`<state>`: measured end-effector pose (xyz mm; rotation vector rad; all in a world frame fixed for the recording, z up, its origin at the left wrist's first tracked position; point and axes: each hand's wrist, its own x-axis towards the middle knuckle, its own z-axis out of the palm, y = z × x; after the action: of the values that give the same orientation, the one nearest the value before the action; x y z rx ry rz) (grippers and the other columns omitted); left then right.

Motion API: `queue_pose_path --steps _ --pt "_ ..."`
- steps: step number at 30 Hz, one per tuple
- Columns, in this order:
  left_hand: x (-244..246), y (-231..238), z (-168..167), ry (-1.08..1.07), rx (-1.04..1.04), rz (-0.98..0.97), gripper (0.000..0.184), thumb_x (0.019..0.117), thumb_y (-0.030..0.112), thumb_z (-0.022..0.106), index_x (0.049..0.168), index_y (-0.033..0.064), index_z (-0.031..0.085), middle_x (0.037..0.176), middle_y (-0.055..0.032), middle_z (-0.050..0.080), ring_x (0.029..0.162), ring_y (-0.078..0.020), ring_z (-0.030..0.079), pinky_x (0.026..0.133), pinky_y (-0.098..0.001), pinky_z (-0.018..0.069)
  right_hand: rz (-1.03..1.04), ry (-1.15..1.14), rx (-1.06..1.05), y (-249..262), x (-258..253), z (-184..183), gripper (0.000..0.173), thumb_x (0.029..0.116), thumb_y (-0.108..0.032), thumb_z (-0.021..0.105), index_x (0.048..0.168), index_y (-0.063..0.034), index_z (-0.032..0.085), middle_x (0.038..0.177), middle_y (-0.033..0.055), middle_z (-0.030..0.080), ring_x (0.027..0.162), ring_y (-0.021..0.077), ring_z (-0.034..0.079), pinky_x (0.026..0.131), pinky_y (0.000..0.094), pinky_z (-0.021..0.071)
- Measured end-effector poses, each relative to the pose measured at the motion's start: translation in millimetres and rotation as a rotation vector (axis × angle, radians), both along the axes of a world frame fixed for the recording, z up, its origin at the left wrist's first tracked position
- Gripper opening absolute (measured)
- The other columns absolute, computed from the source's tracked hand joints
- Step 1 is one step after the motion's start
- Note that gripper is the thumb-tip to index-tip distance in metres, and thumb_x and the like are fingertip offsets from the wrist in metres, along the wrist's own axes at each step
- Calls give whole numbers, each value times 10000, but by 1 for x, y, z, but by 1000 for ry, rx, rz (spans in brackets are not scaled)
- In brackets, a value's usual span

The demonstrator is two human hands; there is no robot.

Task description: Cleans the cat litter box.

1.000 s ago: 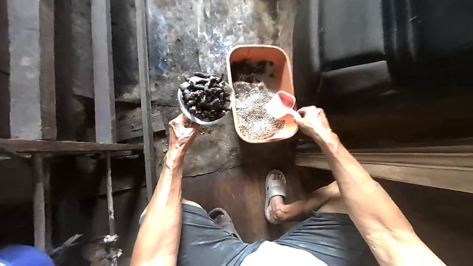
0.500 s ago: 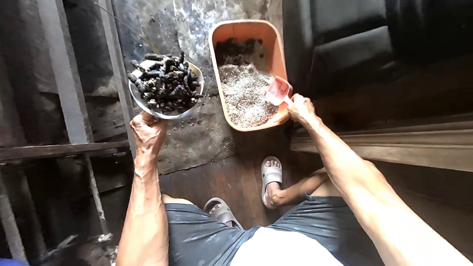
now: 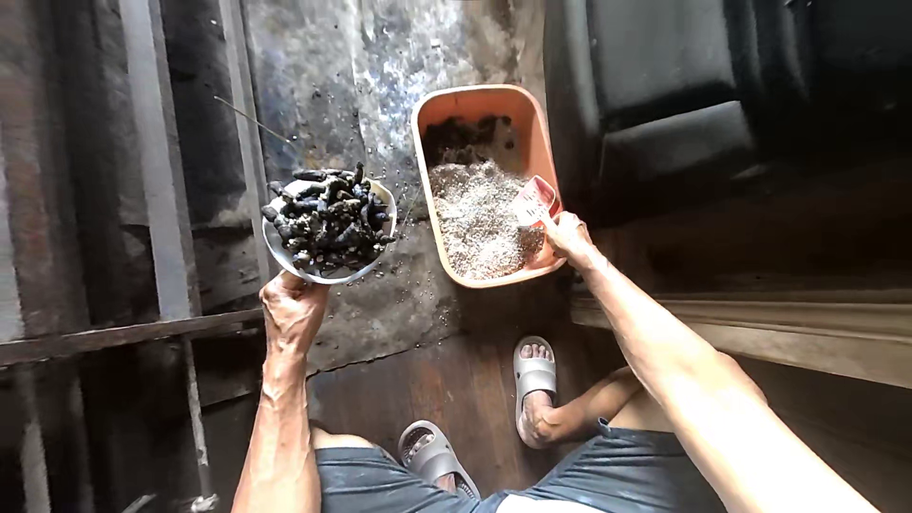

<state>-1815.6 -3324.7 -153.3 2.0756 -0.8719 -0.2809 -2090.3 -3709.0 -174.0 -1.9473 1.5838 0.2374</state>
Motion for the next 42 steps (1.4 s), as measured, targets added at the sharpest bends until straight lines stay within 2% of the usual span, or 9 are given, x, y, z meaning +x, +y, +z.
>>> queue_pose_path --steps 4,7,9,14,22,28,33,36,42 --pt "-3 -6 8 22 23 40 205 938 155 720 1005 -37 695 933 -181 700 865 -218 680 831 -454 543 21 2 48 -4 -5 2 377 969 -204 633 1257 38 613 1124 300 662 968 436 683 840 627 543" --pt "-10 -21 32 109 117 169 231 925 100 725 1054 -90 698 975 -207 726 914 -202 705 912 -411 552 139 19 14 -8 -12 20 440 970 -314 672 1240 30 631 1117 311 668 1024 484 661 876 704 504" --pt "-4 -18 24 74 73 167 213 908 92 728 1045 -71 719 973 -191 739 914 -204 719 910 -408 565 234 57 -6 -8 -7 29 429 969 -297 679 1224 44 628 1104 331 663 1026 523 649 866 734 486" --pt "6 -19 0 4 -41 57 185 902 78 727 1063 -12 747 1015 -156 757 972 -202 733 940 -430 568 382 158 -27 -18 -14 41 317 995 -255 659 1138 27 650 955 314 666 837 499 662 734 705 503" --pt "7 -18 -10 -22 -142 15 145 896 27 711 1029 -19 744 992 -139 757 949 -153 727 921 -363 572 404 136 -34 -16 -7 56 298 1020 -273 627 1123 4 667 920 296 669 811 491 657 713 702 495" --pt "10 -14 -9 -17 -141 7 152 880 20 722 1016 -47 731 975 -154 748 938 -151 719 915 -356 564 465 236 -1 -12 0 61 358 1046 -335 572 1090 0 690 986 288 690 946 492 670 794 719 488" --pt "10 -12 -12 7 -61 39 221 928 104 705 1079 -58 711 1019 -177 739 953 -155 716 931 -368 562 555 435 -30 -5 -13 77 341 1016 -342 564 1029 -35 712 1010 272 696 1002 493 664 765 724 480" --pt "10 -13 -12 22 -84 65 214 924 130 717 1056 -39 714 1016 -145 741 960 -123 708 931 -360 564 547 531 -31 -3 -18 78 390 1013 -383 567 1016 -21 710 1040 281 694 1027 495 663 773 723 484" --pt "1 -19 0 11 -107 59 188 940 139 709 1020 -30 689 966 -51 721 915 14 659 892 -236 542 527 521 -24 -4 -22 81 388 1025 -337 552 929 19 672 982 297 681 988 499 668 742 707 486"
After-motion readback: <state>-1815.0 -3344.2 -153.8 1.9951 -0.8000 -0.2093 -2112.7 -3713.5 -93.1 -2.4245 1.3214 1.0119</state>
